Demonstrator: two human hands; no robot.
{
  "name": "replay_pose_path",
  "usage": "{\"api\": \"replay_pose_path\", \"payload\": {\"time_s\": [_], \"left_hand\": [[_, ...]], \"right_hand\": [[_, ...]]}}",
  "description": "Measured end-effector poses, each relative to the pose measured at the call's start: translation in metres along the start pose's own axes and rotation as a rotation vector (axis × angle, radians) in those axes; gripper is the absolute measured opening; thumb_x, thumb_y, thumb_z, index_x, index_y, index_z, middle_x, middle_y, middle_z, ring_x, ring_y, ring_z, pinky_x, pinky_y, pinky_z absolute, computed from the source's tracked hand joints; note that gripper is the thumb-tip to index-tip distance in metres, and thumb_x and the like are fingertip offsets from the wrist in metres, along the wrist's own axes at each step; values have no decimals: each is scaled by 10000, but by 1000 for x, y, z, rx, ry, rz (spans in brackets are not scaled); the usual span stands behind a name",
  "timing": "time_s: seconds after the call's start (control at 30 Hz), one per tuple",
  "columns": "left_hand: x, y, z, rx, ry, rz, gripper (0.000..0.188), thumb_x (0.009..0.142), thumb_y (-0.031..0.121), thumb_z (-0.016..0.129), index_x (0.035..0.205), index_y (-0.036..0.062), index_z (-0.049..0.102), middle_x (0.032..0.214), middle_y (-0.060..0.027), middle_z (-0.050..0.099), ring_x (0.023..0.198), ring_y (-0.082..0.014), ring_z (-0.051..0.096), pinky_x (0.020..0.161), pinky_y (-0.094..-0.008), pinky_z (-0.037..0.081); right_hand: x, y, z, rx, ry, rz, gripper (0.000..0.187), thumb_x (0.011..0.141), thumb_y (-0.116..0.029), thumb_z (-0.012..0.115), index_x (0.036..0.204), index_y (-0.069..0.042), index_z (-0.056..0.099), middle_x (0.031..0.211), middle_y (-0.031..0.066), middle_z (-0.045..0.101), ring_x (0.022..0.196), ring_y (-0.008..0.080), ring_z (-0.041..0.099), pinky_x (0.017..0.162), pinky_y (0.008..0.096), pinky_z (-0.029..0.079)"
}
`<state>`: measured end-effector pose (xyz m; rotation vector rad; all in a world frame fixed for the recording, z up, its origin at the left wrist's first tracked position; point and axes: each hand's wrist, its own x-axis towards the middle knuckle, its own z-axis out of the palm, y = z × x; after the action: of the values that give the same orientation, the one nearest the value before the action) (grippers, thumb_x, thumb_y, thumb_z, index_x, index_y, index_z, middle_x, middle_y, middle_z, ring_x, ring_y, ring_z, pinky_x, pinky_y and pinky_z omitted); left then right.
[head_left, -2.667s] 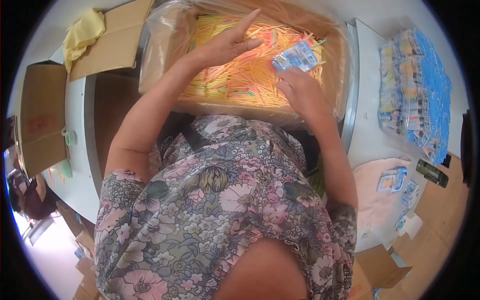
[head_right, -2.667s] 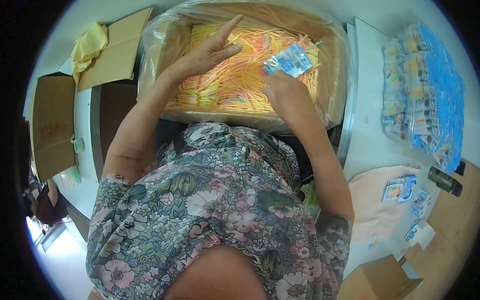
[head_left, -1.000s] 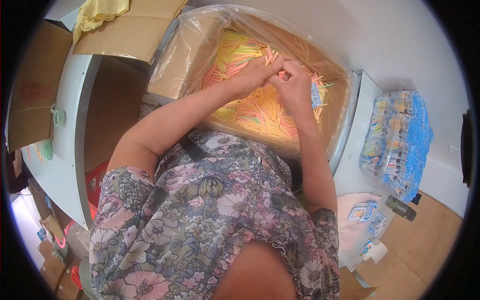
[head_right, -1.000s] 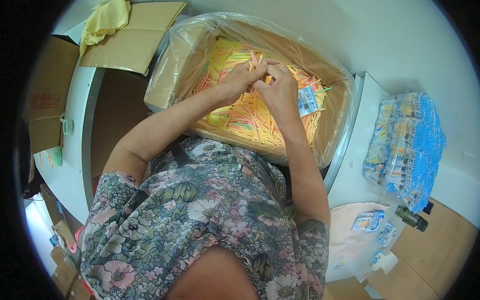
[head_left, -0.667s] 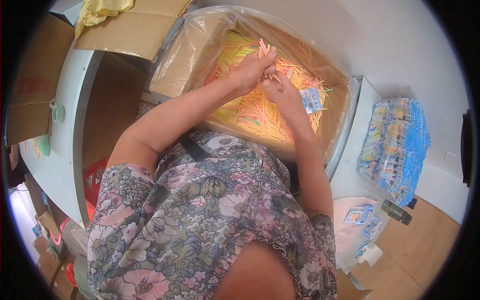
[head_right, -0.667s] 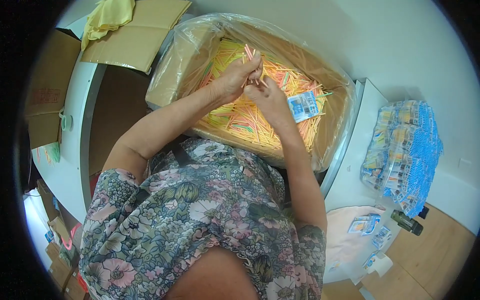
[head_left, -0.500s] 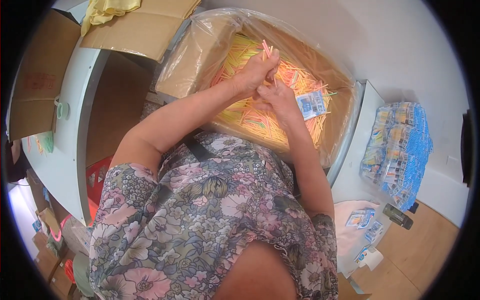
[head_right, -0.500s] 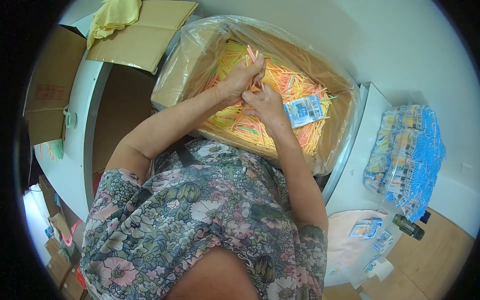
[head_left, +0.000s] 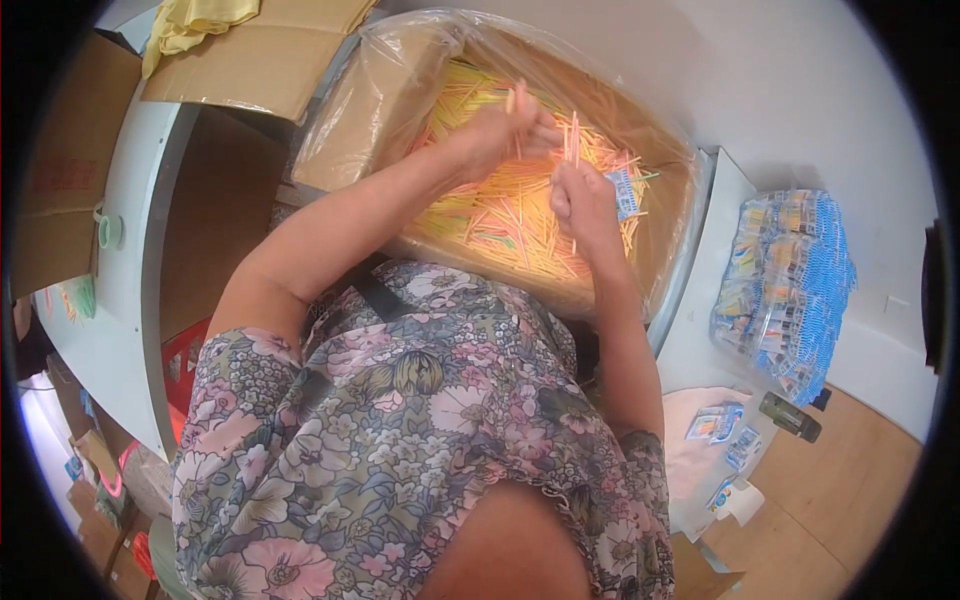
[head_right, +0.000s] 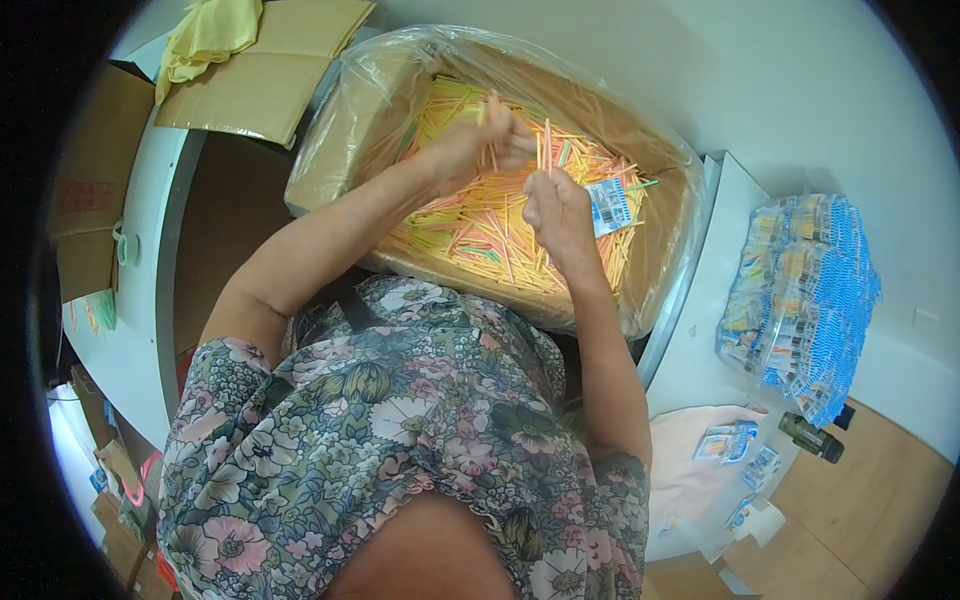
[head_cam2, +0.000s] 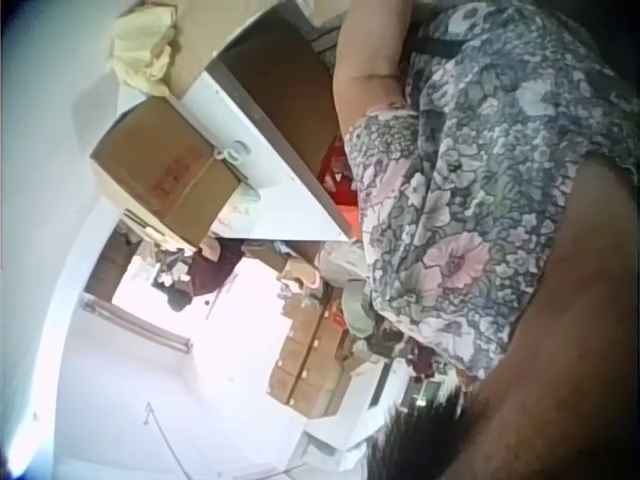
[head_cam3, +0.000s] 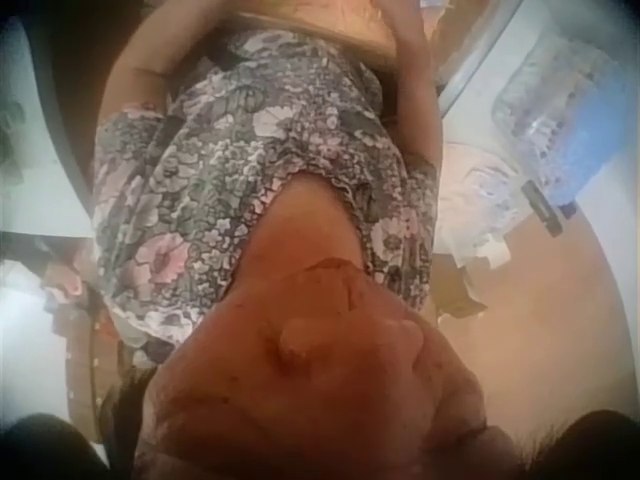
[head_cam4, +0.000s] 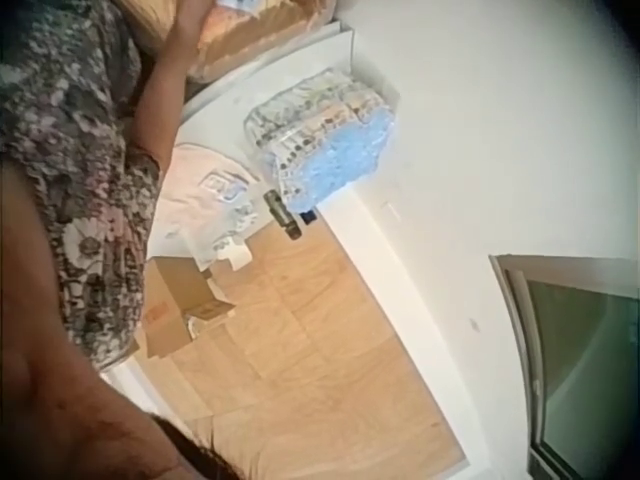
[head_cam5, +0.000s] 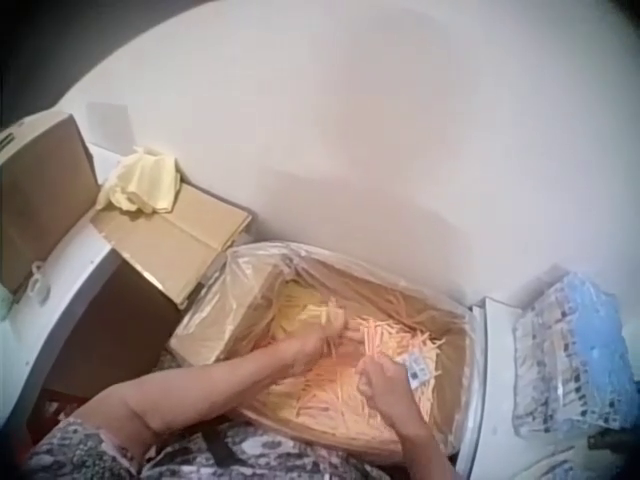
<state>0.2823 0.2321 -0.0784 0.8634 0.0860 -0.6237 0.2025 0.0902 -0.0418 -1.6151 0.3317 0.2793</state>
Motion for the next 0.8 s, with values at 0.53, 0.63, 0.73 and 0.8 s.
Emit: {"api": "replay_pose_path", "payload": {"time_s": [0.53,0.63,0.73,0.8], "left_hand": [[-12,-9,12,165,-231,-192,173,921,90,451,1083,57,505,902,-49,591,821,-145,595,670,-293,502],[-12,-13,15,181,-166,-214,173,887,52,469,1053,90,497,825,-23,561,690,-116,541,550,-250,415],[-13,-14,13,169,-160,-216,71,895,74,474,956,108,489,716,4,499,574,-84,448,474,-228,323],[-15,-9,14,236,-218,-213,21,918,113,477,898,113,479,665,18,459,534,-68,397,454,-222,291]], "right_hand": [[43,-3,17,-636,288,-774,161,897,-172,523,947,-27,574,812,59,550,738,183,541,641,305,439],[46,0,17,-984,274,-969,166,884,-168,522,966,-35,578,887,105,562,806,261,552,674,334,449],[47,-4,9,-1012,225,-1030,199,899,-196,495,981,-35,580,949,107,567,889,271,549,710,352,451],[49,-2,-3,-1005,185,-1104,220,917,-216,478,984,-32,578,978,88,573,927,244,549,725,353,449]]}}
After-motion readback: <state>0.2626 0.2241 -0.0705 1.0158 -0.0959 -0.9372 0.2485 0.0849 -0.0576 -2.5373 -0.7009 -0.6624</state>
